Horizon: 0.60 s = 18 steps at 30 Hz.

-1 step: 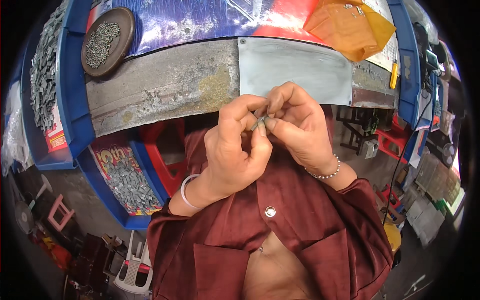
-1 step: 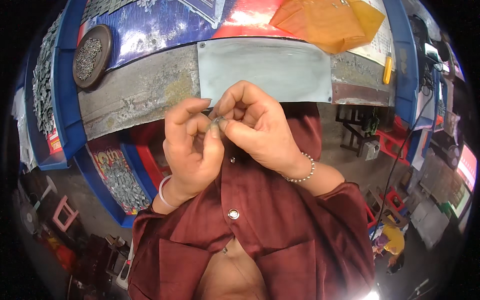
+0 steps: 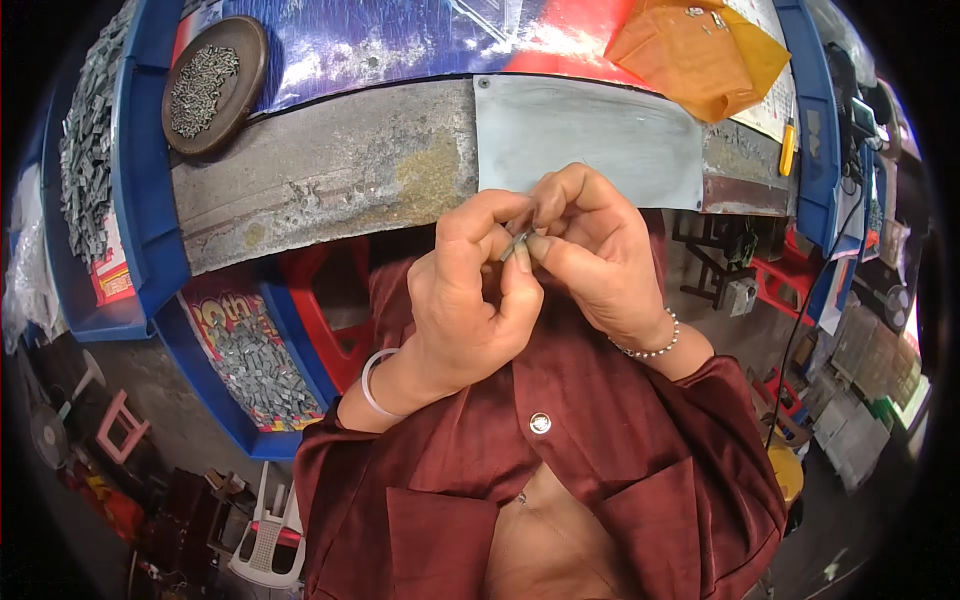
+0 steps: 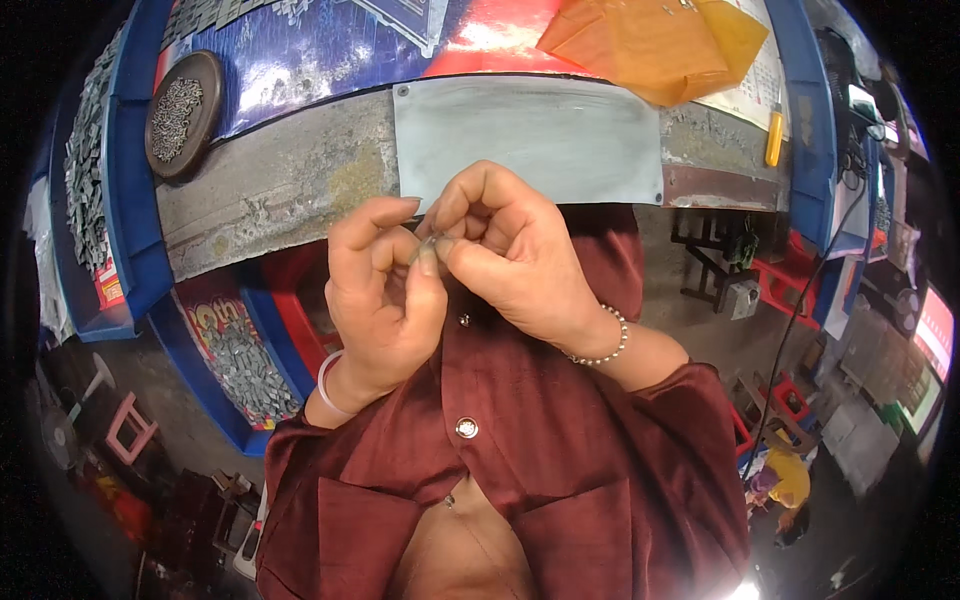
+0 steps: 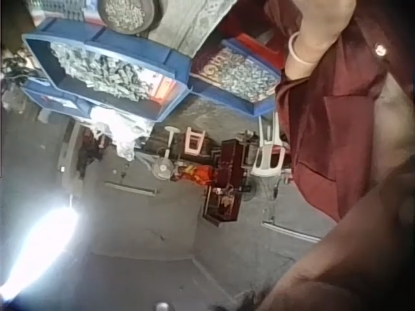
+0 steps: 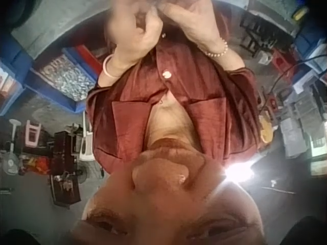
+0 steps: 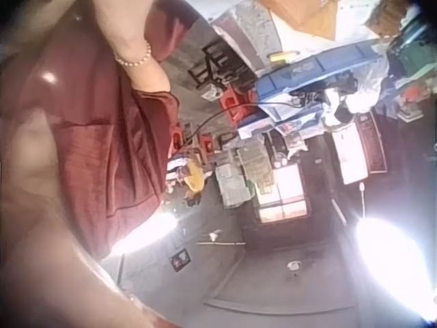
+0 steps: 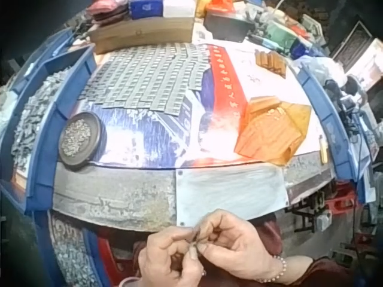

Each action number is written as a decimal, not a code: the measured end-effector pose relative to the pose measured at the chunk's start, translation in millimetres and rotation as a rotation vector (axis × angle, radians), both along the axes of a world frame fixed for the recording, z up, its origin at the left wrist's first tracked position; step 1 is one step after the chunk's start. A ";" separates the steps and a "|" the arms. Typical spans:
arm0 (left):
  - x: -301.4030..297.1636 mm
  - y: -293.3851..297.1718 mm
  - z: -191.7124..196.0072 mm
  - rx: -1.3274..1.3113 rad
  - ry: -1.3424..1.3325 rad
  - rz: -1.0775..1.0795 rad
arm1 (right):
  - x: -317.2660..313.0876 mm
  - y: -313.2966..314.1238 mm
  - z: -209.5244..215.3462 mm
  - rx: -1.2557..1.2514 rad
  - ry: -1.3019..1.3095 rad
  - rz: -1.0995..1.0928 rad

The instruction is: The worker is assembling small metal hardware components into finished units at an industrial workbench.

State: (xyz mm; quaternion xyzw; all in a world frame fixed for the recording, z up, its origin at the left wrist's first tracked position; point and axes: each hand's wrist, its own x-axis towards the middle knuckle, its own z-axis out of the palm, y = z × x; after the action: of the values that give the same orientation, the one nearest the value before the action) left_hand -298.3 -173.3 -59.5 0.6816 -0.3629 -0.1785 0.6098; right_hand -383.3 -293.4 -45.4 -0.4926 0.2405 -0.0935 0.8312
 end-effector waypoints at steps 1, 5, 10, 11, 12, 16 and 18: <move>1.3 0.0 1.1 -0.002 -0.001 -0.004 | 0.3 0.0 0.1 -0.044 0.029 0.011; 5.4 0.5 2.1 -0.051 0.319 -0.027 | 4.0 -2.4 7.8 0.179 0.040 0.018; 4.5 0.7 6.8 -0.028 0.406 -0.062 | 1.4 -4.0 7.5 0.198 0.017 0.035; 3.1 0.7 7.8 -0.011 0.306 -0.044 | 1.5 -4.5 7.3 0.204 0.012 0.041; 2.7 0.2 8.4 -0.010 0.303 -0.051 | 1.3 -4.8 7.4 0.209 0.006 0.045; 1.6 -1.5 9.8 -0.001 0.128 -0.052 | 1.4 -1.4 5.5 0.232 -0.013 -0.011; 3.2 -1.1 10.6 0.031 0.338 -0.045 | -0.5 -1.7 2.2 0.203 -0.015 -0.004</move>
State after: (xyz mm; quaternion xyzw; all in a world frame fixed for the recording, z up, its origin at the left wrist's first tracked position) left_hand -295.1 -174.4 -48.8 0.6429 -0.2678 -0.3097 0.6473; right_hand -383.7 -295.1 -43.2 -0.4047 0.2434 -0.0742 0.8783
